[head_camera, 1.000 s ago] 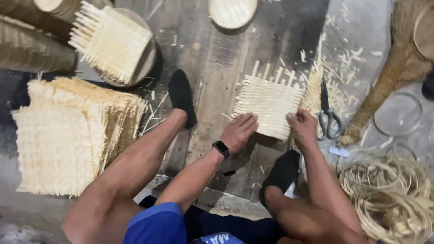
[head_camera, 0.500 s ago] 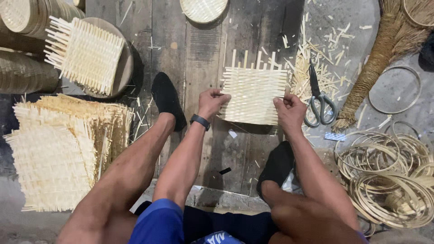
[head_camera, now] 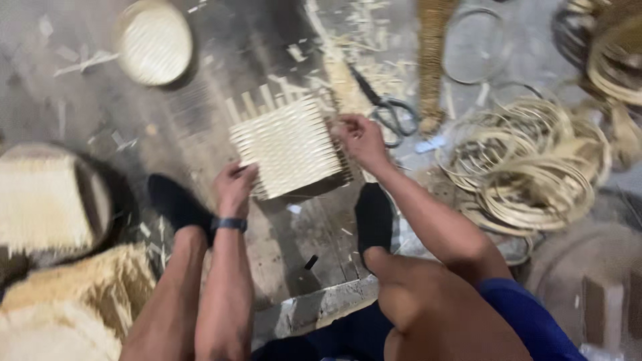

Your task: The person assembles small round bamboo trays by placing a woven bamboo mat onto a circular wooden base. They then use a pair of shears to trim the excess bamboo strips protruding from the edge of the base. The finished trays are stacked on the floor.

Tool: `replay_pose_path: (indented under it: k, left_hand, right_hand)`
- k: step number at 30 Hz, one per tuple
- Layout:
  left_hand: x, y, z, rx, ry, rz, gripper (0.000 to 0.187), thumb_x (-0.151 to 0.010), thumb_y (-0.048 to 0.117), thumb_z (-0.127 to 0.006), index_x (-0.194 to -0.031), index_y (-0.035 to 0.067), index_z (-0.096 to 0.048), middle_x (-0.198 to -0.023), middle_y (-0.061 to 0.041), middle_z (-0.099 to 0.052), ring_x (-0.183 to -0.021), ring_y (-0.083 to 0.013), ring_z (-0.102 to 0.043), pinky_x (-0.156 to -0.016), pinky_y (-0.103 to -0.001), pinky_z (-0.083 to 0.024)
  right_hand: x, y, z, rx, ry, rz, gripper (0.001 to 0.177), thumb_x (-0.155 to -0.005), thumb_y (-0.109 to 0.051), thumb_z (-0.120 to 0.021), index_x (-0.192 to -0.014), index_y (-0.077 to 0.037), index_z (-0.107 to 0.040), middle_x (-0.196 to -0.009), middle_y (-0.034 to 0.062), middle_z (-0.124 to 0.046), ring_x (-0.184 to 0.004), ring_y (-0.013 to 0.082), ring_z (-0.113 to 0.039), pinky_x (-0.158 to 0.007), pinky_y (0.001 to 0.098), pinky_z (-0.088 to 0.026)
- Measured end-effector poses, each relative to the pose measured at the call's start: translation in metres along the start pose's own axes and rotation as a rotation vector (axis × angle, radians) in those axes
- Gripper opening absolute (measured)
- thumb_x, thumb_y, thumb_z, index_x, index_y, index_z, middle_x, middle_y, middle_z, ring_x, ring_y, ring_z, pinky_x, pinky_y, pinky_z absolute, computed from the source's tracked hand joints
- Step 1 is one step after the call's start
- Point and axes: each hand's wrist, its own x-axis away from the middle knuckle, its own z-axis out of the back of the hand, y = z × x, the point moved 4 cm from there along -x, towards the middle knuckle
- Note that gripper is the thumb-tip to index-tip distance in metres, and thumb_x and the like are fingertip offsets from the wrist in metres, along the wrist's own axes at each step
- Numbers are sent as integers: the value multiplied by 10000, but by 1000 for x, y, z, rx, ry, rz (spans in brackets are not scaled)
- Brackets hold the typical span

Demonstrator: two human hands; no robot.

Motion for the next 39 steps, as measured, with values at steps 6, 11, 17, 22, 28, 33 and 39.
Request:
replay_pose_path:
  k: [6,11,17,22,28,33,39]
  left_hand:
    - [3,9,3,-30,29,67,586,-820,130,-807,-1337,29,-550,-1010,-65,-732,-818,-118,-695,-616,-258,-512]
    - [4,22,30,6,184,-99,723,-859,178,-829,-1440,-3,-439,-1038,-84,-651,-849,-172,-657,-636,-289,-539]
    - [34,70,45,-12,262,-264,644,-917,146,-814,-1423,-16,-451,-1125,-74,-642,-956,-153,-656,-729,-281,-558]
    - [97,138,-20,-264,268,-725,371,-1009,25,-740,-1362,27,-626,-1209,-94,-708,-1064,-154,-670,-934,-294,-559]
    - [177,188,-172,-257,-304,-1028,385,-1022,167,-711,-1390,94,-625,-1325,-99,-695,-1235,-237,-660,-1069,-371,-532]
    - [184,194,-180,41,-511,-616,314,-1062,164,-668,-1359,64,-692,-1113,-82,-723,-1013,-141,-691,-887,-283,-572]
    - [176,171,-173,106,-480,-569,283,-1023,176,-686,-1269,37,-707,-1167,-66,-709,-1048,-137,-694,-927,-289,-592]
  right_hand:
    - [-1,-4,184,536,263,48,225,-925,-110,-769,-1112,-5,-705,-1053,155,-698,-923,242,-711,-813,354,-593]
    - [3,10,319,1300,302,-247,320,-826,-95,-790,-1142,-55,-771,-1346,249,-568,-1248,407,-539,-1086,516,-406]
    - [-3,-13,353,1505,40,-367,237,-828,-144,-811,-1031,-23,-811,-1197,259,-656,-1159,419,-575,-1012,568,-436]
    - [6,-111,290,688,255,-188,245,-893,-190,-863,-1115,-116,-790,-1018,101,-758,-866,208,-705,-791,406,-583]
    - [38,-194,136,-124,-112,-21,141,-829,-96,-848,-927,-31,-770,-835,90,-757,-700,116,-724,-615,252,-603]
    - [58,-205,79,-210,-224,18,172,-856,-140,-846,-880,-5,-742,-763,37,-724,-692,72,-677,-597,228,-540]
    - [57,-201,84,83,-292,-8,196,-913,-205,-827,-893,-20,-765,-716,50,-688,-645,94,-629,-567,254,-506]
